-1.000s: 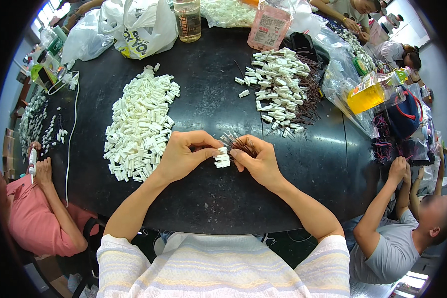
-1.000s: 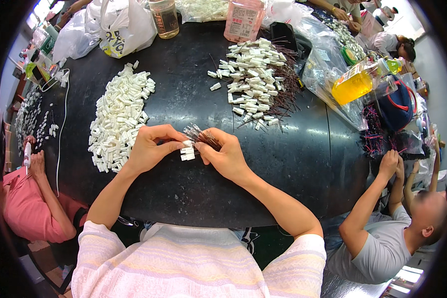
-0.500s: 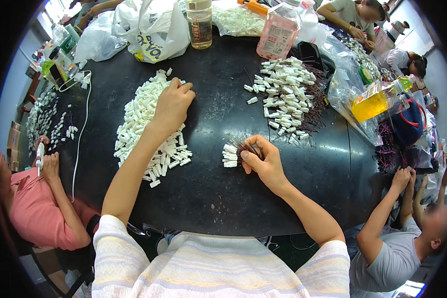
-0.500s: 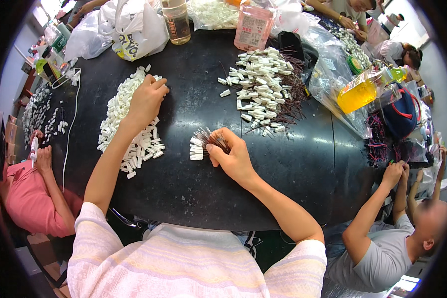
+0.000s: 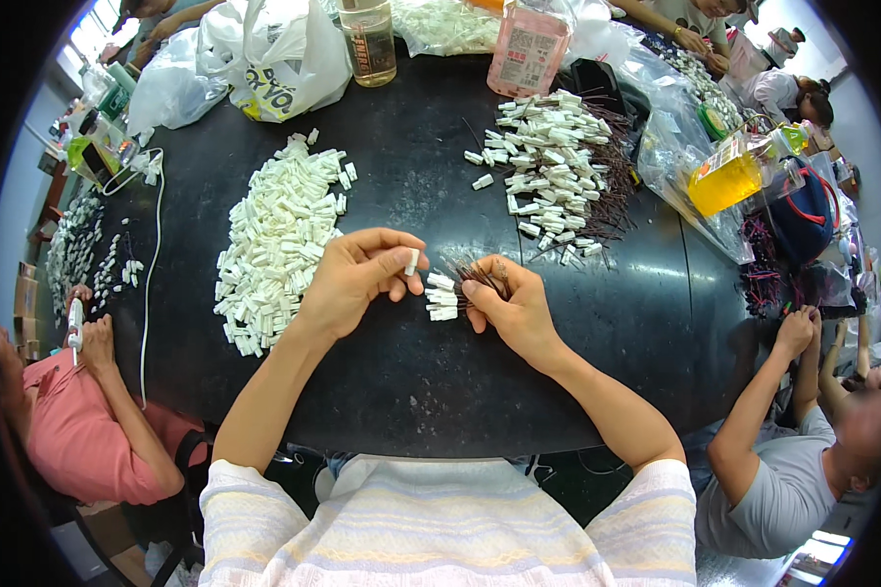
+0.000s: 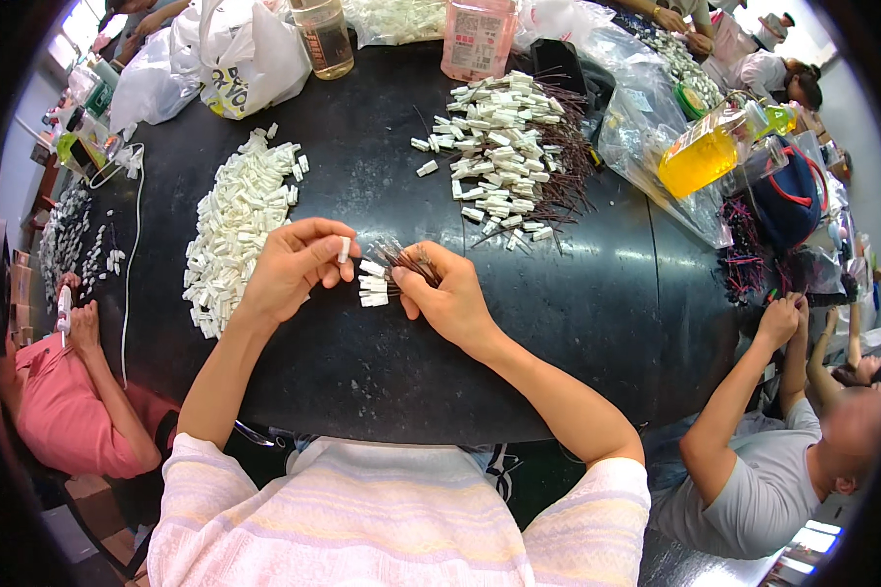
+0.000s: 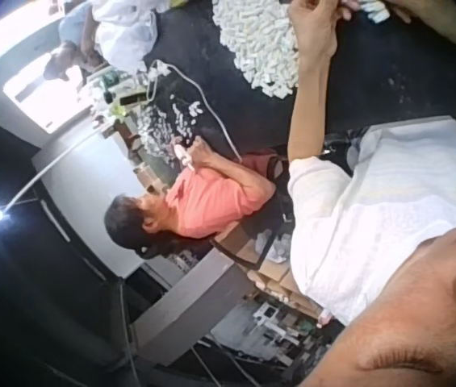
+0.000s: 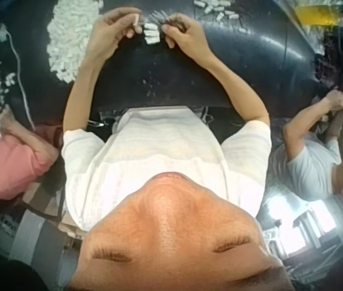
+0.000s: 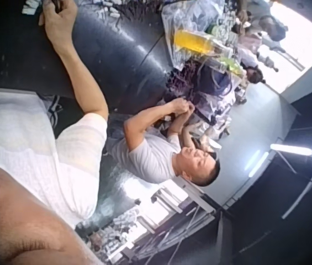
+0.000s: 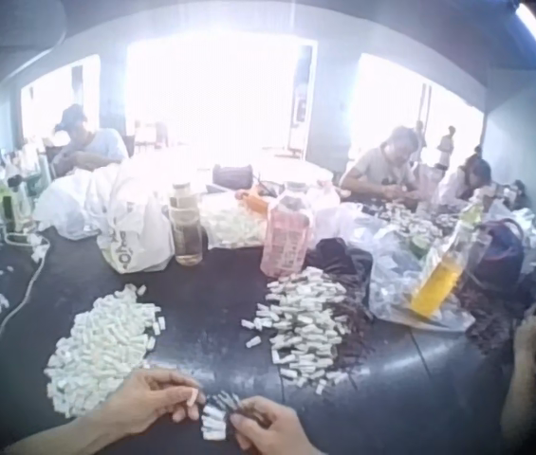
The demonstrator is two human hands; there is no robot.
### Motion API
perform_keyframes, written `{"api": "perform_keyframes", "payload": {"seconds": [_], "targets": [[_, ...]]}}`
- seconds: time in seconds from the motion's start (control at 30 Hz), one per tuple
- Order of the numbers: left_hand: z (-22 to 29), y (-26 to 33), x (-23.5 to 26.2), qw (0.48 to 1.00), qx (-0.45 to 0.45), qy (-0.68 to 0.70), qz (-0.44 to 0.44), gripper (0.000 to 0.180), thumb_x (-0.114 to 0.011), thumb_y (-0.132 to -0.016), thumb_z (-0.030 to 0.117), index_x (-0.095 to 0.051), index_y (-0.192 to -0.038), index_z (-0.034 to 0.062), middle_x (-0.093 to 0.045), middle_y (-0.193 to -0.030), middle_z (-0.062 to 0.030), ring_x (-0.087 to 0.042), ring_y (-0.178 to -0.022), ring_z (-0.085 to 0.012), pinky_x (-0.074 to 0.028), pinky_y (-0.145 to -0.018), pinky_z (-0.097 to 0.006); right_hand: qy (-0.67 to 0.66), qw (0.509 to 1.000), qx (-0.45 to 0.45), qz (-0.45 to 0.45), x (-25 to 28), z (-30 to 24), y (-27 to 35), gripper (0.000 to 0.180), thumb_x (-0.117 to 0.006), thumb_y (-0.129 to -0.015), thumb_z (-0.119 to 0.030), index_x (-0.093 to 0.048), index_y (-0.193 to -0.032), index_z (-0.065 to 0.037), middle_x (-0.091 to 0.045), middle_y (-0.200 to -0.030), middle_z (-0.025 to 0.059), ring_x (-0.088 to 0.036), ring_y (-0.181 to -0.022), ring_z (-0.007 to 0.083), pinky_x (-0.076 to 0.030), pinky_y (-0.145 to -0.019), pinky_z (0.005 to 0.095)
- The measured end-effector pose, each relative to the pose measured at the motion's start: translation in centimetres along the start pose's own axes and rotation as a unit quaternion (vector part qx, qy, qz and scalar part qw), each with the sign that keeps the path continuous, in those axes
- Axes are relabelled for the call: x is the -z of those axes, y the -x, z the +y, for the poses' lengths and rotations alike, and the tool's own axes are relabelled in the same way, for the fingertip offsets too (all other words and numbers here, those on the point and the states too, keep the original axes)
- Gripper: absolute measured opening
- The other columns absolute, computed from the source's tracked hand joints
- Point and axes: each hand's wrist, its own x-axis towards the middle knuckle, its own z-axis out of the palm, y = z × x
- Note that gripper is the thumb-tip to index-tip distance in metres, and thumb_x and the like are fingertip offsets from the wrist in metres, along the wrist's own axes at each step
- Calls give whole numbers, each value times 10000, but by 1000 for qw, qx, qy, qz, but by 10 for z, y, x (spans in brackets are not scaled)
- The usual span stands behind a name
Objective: The person assembles small plastic components onto wire strands by hand at a circular factory table.
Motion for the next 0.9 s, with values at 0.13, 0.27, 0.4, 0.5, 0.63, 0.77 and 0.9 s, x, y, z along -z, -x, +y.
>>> {"api": "perform_keyframes", "payload": {"seconds": [0.13, 0.27, 0.4, 0.5, 0.63, 0.77, 0.9], "targets": [[-8, 6, -6, 1000, -22, -15, -5, 232, -568, -824, 11, -583, -1053, -28, -619, -847, -87, -549, -719, -99, -442, -626, -196, -23, 1000, 14, -3, -2, 4, -2, 72, -530, -847, -72, -532, -847, 1, -516, -557, 1, -456, -481, 37, -318, -445, 192], [-11, 6, -5, 997, -42, -60, 16, 195, -601, -791, -6, -602, -984, -27, -616, -862, -72, -545, -740, -87, -446, -673, -204, -23, 1000, 3, -1, -2, 2, -1, 69, -526, -852, -69, -527, -848, -1, -516, -564, 0, -456, -481, 37, -321, -446, 193], [-12, 8, -11, 992, -73, -101, 36, 163, -631, -742, -40, -601, -901, -16, -607, -861, -60, -559, -790, -94, -453, -736, -217, -12, 1000, 8, -7, -1, 5, -1, 70, -529, -850, -73, -522, -844, -3, -516, -565, 1, -458, -482, 37, -326, -448, 194], [-14, 8, -11, 989, -93, -107, 39, 167, -637, -725, -59, -590, -878, -11, -598, -879, -60, -563, -825, -103, -454, -768, -229, -5, 1000, 8, -7, -1, 4, -1, 73, -535, -844, -75, -520, -839, -4, -515, -560, 4, -458, -481, 38, -329, -449, 196], [-16, 9, -13, 985, -107, -130, 33, 165, -629, -730, -70, -578, -878, -19, -592, -904, -66, -558, -841, -104, -456, -773, -236, 12, 1000, 9, 1, -3, 5, -2, 71, -538, -835, -68, -520, -827, 0, -511, -547, 7, -454, -474, 40, -330, -441, 203], [-21, 10, -15, 934, -227, -273, 49, 164, -611, -703, -115, -583, -831, -18, -602, -867, -72, -571, -824, -144, -459, -733, -248, 19, 1000, 6, 6, -4, 2, -1, 70, -548, -826, -59, -522, -819, 5, -508, -542, 6, -451, -468, 42, -331, -435, 206], [-26, 8, -21, 838, -357, -409, 49, 184, -612, -658, -141, -581, -786, -12, -615, -821, -90, -580, -782, -178, -468, -657, -272, -1, 999, 34, -3, -2, 6, -2, 66, -564, -813, -49, -524, -817, 3, -505, -548, -3, -446, -466, 37, -329, -423, 200]]}}
